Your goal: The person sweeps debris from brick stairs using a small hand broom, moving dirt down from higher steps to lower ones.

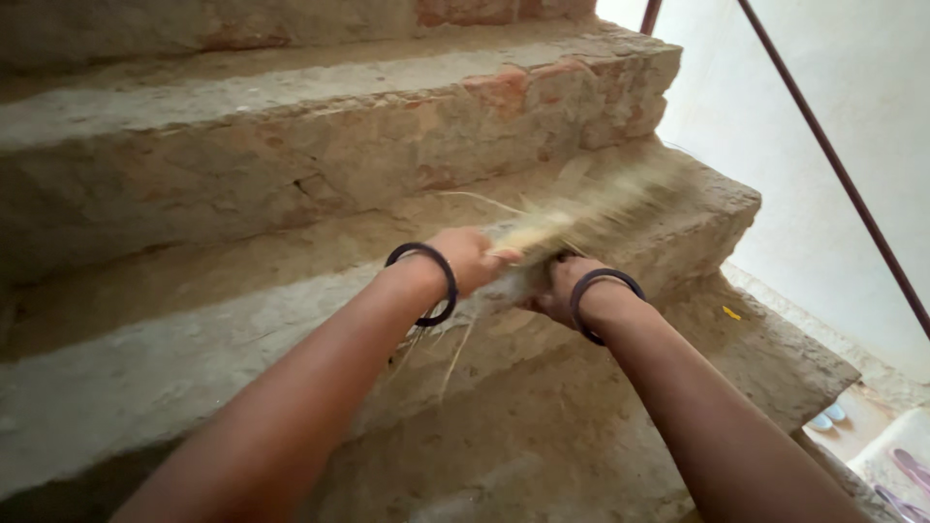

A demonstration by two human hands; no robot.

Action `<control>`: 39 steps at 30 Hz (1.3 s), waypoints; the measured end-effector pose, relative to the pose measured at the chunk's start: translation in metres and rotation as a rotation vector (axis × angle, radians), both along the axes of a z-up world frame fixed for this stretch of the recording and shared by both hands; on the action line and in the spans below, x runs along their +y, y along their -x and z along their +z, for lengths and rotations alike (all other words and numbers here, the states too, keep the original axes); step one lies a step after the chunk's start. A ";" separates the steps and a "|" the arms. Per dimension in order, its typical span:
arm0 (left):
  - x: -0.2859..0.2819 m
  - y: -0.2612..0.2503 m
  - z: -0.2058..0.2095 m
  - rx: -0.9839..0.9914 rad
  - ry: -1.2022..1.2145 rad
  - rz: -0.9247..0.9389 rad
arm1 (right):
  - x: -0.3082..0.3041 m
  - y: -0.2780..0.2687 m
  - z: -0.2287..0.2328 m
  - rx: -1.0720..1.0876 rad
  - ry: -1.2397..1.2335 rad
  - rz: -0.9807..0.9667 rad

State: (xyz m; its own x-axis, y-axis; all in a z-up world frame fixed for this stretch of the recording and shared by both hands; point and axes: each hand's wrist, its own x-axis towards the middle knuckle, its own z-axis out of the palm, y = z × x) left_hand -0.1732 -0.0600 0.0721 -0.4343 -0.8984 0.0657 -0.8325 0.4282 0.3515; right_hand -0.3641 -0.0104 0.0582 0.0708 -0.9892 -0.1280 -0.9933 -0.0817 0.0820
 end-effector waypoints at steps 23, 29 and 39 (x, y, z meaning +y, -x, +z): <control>0.050 0.025 -0.039 0.422 0.088 0.061 | 0.028 0.058 0.011 -1.860 -0.164 -0.051; 0.130 0.049 -0.043 0.443 0.063 0.110 | 0.018 0.000 0.011 -1.843 0.184 -0.482; 0.106 -0.037 -0.020 0.585 0.377 0.193 | 0.054 0.063 -0.023 -0.664 0.610 0.435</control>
State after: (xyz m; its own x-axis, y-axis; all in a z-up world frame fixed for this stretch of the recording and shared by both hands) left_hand -0.1362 0.0460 0.0524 -0.0692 -0.8257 0.5598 -0.6261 0.4729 0.6200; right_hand -0.4267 0.0441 0.0348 0.3153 -0.7436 0.5896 -0.7466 -0.5779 -0.3296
